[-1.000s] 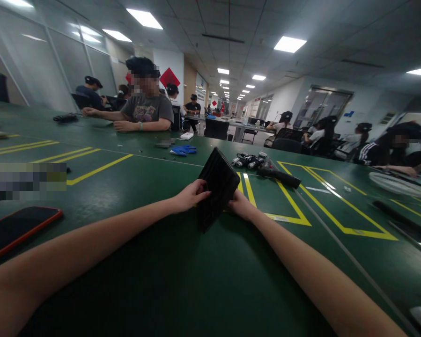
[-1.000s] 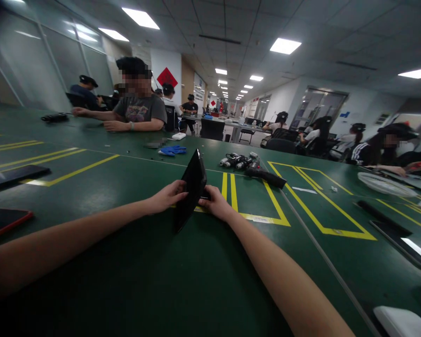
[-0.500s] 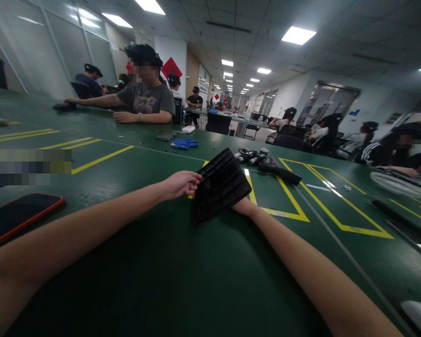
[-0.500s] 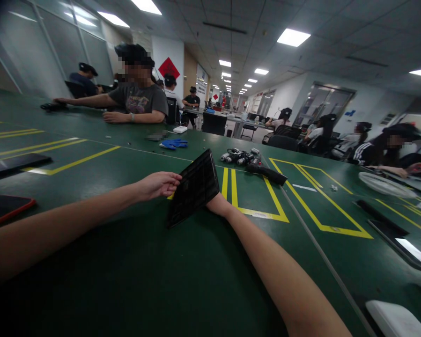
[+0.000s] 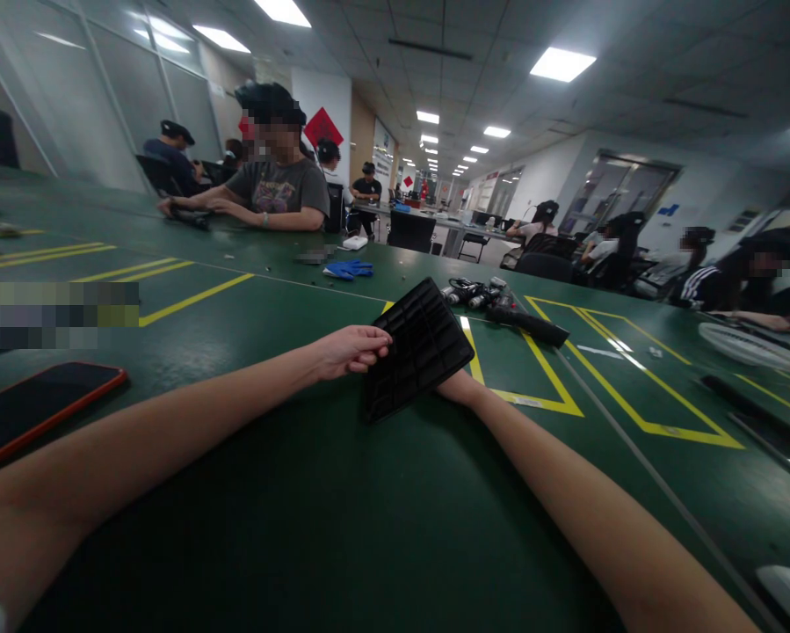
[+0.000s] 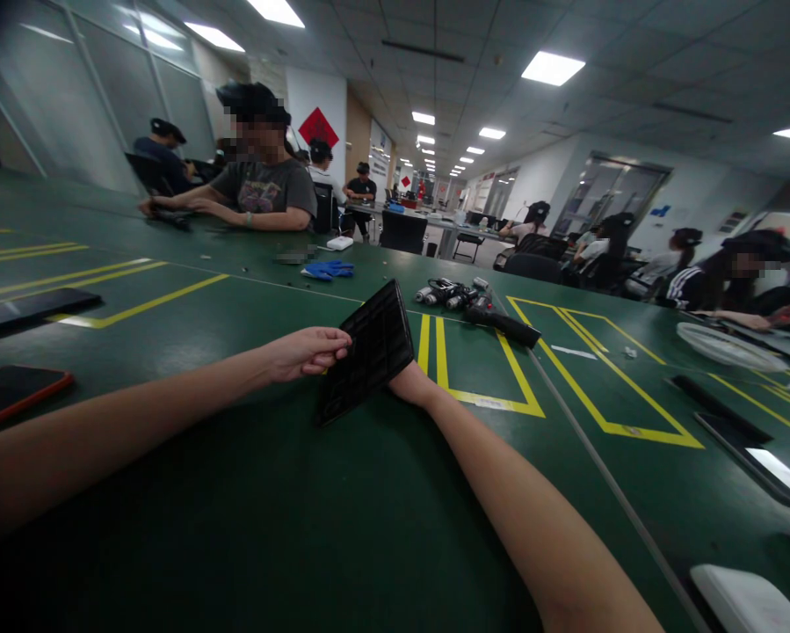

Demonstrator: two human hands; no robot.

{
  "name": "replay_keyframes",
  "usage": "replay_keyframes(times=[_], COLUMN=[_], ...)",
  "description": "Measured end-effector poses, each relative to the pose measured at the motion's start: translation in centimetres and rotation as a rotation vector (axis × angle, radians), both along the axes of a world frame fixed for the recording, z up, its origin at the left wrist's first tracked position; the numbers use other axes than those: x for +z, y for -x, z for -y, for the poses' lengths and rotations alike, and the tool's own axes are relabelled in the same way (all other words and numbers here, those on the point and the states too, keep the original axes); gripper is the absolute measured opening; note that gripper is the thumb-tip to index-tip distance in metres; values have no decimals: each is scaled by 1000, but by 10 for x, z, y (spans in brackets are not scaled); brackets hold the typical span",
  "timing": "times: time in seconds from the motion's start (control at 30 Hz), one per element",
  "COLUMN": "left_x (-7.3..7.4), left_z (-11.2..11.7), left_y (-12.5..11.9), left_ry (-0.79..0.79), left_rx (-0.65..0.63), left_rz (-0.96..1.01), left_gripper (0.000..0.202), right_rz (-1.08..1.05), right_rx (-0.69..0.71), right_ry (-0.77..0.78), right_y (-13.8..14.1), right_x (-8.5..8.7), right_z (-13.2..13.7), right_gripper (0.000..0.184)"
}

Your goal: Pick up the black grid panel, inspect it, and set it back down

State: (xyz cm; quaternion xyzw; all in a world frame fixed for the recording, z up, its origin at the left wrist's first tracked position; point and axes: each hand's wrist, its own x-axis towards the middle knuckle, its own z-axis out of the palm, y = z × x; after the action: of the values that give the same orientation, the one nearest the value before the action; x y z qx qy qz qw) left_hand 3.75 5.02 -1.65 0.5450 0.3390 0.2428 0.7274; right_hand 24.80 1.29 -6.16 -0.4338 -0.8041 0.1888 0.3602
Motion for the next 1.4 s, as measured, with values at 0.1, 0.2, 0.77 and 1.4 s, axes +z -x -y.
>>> replay_keyframes(times=[0.1, 0.2, 0.77, 1.4], left_x=[-2, -5, -10, 1], left_z=[-2, -1, 6, 1], left_y=[-2, -2, -4, -3], left_ry=[5, -46, -1159, -1171], left_rx=[-36, -55, 139, 6], left_rz=[15, 16, -662, -594], left_gripper=[7, 12, 25, 20], right_rz=[-3, -2, -25, 3], right_rx=[-2, 1, 24, 0], right_ry=[2, -2, 23, -27], right_y=[0, 2, 6, 3], right_x=[-1, 0, 5, 2], right_z=[0, 0, 4, 0], right_gripper=[38, 37, 33, 35])
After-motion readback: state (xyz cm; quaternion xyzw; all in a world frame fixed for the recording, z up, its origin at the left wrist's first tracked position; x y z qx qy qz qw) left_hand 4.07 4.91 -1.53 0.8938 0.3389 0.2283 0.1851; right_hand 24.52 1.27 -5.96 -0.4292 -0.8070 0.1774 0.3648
